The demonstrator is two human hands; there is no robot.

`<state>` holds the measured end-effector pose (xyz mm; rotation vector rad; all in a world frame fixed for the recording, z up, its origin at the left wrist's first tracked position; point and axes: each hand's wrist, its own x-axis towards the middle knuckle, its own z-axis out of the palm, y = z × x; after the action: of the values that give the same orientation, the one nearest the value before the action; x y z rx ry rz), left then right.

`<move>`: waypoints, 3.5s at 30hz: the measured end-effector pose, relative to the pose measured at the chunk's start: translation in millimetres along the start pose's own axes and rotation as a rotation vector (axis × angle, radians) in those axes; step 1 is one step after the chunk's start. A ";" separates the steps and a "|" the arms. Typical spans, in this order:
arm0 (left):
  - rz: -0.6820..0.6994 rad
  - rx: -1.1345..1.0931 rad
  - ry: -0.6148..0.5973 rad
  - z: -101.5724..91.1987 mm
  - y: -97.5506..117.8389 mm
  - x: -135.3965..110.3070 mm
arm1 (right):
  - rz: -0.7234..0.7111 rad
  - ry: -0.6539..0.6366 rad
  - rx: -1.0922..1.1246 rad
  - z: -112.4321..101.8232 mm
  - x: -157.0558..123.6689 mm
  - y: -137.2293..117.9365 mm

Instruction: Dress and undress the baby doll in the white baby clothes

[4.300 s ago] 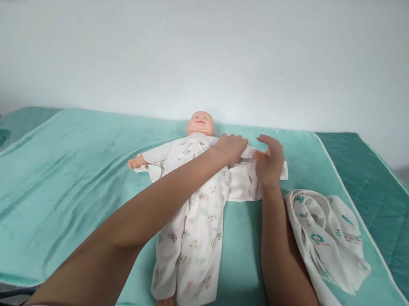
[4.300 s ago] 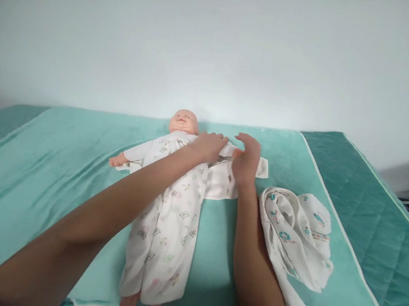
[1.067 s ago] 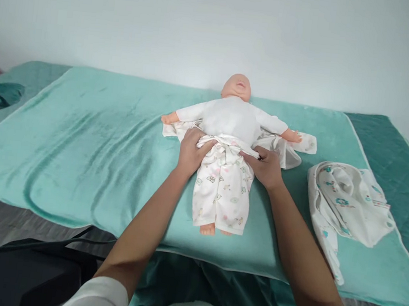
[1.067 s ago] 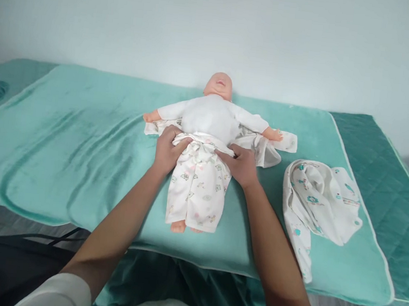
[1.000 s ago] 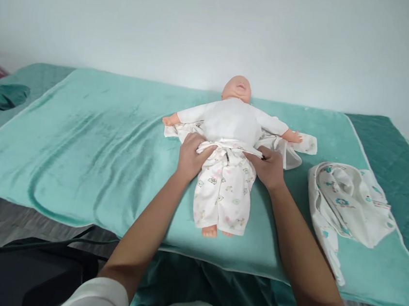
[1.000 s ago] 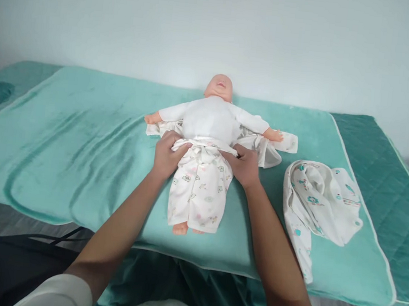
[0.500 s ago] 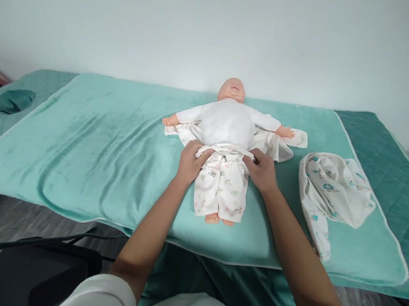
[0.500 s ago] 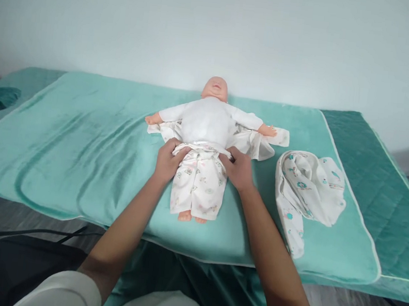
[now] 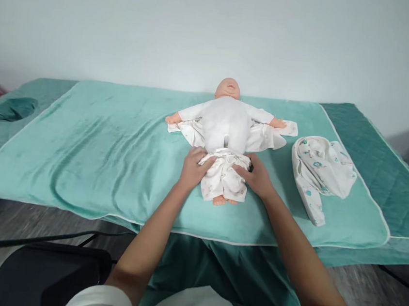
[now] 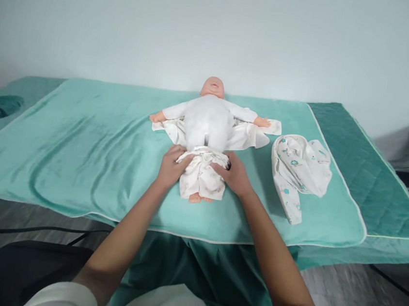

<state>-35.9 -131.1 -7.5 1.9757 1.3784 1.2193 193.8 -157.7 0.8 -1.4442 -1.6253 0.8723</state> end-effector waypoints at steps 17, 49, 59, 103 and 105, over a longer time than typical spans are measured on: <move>0.050 0.084 -0.093 -7.2 3.2 -29.4 | -0.075 -0.142 -0.179 -2.9 -66.4 -19.7; -0.115 -0.507 -0.579 -159.5 178.2 -38.3 | -0.150 -0.443 -0.054 -105.7 -86.3 -211.5; 0.045 0.062 -0.745 -210.1 277.0 -18.2 | -0.353 -0.662 -0.143 -127.6 -80.6 -297.8; -0.350 -0.589 -0.105 -104.9 123.0 -71.2 | -0.248 -0.185 0.296 -26.3 22.9 -232.9; -0.397 -0.613 -0.006 -109.3 113.5 -65.7 | -0.170 -0.101 0.180 -14.3 44.1 -211.8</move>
<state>-77.3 -250.6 107.2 1.2201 1.1368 1.2457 106.9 -139.3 198.6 -1.1368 -1.6698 0.9788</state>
